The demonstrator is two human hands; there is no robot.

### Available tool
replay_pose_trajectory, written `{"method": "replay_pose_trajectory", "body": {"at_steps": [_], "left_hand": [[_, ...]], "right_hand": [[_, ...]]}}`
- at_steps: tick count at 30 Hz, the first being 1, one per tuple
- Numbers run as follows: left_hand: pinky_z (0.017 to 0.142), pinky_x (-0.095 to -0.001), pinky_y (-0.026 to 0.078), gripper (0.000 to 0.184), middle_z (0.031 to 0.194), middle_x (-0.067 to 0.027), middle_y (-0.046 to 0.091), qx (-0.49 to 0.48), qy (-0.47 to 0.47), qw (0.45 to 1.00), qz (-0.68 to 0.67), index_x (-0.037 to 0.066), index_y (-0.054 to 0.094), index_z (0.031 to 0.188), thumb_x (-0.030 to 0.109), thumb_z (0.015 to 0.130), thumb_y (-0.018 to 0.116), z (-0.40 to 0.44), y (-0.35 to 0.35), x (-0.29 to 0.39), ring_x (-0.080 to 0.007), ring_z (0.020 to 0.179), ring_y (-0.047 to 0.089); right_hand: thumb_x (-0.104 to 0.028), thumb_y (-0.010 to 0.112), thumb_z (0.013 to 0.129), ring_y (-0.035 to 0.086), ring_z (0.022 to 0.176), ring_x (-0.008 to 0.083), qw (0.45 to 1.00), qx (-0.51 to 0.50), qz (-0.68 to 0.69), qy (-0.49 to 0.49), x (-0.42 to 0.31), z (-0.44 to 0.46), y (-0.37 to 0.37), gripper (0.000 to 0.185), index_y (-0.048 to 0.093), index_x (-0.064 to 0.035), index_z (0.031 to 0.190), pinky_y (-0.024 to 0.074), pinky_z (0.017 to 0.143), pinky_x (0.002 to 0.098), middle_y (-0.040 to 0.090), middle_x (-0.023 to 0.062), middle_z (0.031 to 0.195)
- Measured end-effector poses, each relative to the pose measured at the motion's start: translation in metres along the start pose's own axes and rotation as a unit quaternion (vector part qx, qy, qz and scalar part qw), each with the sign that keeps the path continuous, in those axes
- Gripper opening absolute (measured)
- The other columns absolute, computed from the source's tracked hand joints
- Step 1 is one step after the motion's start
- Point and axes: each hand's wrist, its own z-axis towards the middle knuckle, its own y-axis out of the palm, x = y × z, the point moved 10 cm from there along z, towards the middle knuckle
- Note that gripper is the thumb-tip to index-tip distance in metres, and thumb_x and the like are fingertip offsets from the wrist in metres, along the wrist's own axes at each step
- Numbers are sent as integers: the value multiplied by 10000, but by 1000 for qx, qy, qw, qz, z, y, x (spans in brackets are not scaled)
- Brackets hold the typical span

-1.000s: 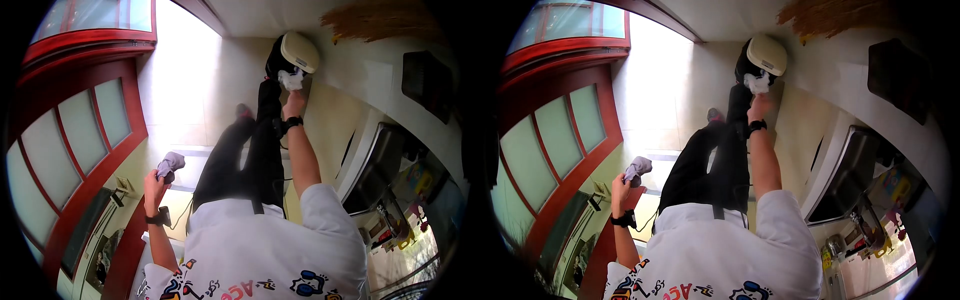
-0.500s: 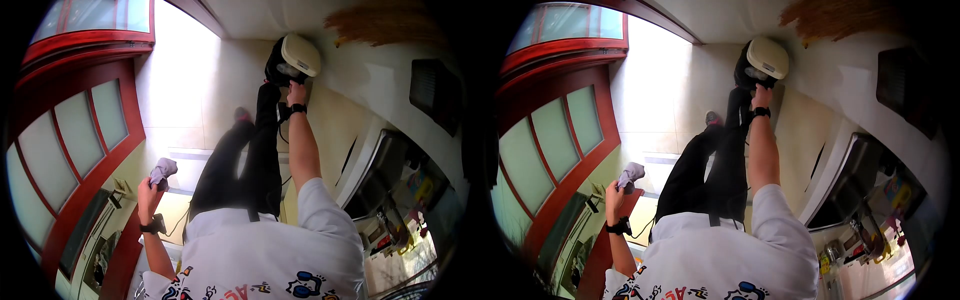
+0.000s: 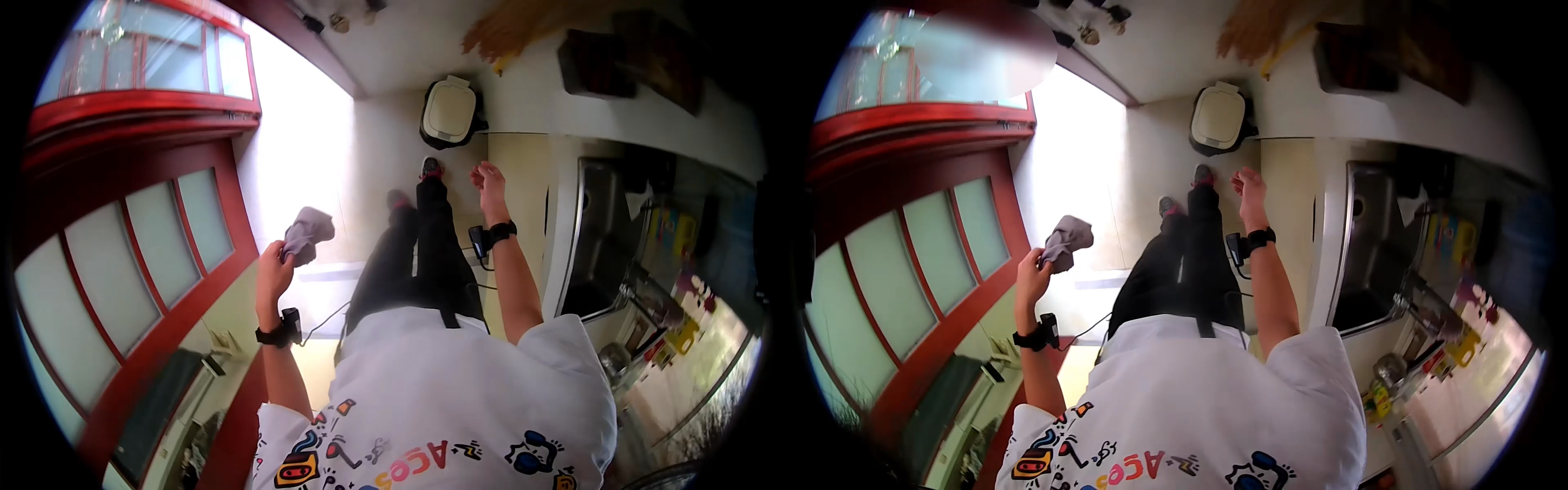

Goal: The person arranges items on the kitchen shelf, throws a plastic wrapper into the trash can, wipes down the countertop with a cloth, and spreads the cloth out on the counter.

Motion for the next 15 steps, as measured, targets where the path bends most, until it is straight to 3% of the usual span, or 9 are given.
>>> {"method": "replay_pose_trajectory", "body": {"at_steps": [2,6,8,10,12,14,15], "left_hand": [[705,-347,507,244,869,-187,666,11,68,998,-6,-52,621,1048,67,835,614,8,-12,57,-243,750,646],[783,-423,500,252,1016,-220,633,-34,248,968,15,-19,606,1067,45,824,619,11,3,180,-408,904,621],[812,-429,513,277,1059,-197,629,-78,313,945,53,-6,589,1105,52,836,613,5,37,228,-410,926,620],[835,-427,514,287,1124,-176,616,-155,361,918,50,2,589,1121,57,840,610,-17,72,284,-393,961,620],[864,-421,506,296,1183,-161,593,-200,438,872,91,0,582,1140,48,848,589,-46,102,327,-371,1031,600],[877,-422,501,300,1186,-155,594,-219,505,831,77,-7,575,1145,22,847,565,-74,131,367,-371,1040,598],[880,-423,499,296,1183,-157,594,-225,531,813,76,-9,579,1139,9,844,556,-89,143,387,-373,1040,597]], "right_hand": [[-123,607,937,658,860,182,1000,5,-5,-27,-24,-20,-7,251,585,-40,1173,510,749,306,668,74,980],[-115,613,923,648,862,166,987,-60,0,-146,-65,-62,-1,245,603,-35,1154,500,754,311,669,67,976],[-133,653,903,647,918,198,975,-55,-52,-210,-85,-84,4,239,635,-26,1116,505,832,323,682,73,1014],[-170,645,922,643,972,219,938,-98,-125,-308,-152,-166,29,259,645,-20,1133,498,881,338,685,79,1037],[-229,647,925,652,979,267,857,-58,-248,-448,-208,-248,31,303,647,-9,1133,500,890,366,682,129,1062],[-318,628,929,623,1020,288,798,-80,-318,-505,-226,-296,16,374,631,-26,1163,497,884,380,647,161,1109],[-324,635,923,625,1010,294,806,-89,-340,-476,-226,-305,1,387,626,-24,1168,499,878,385,648,164,1105]]}}
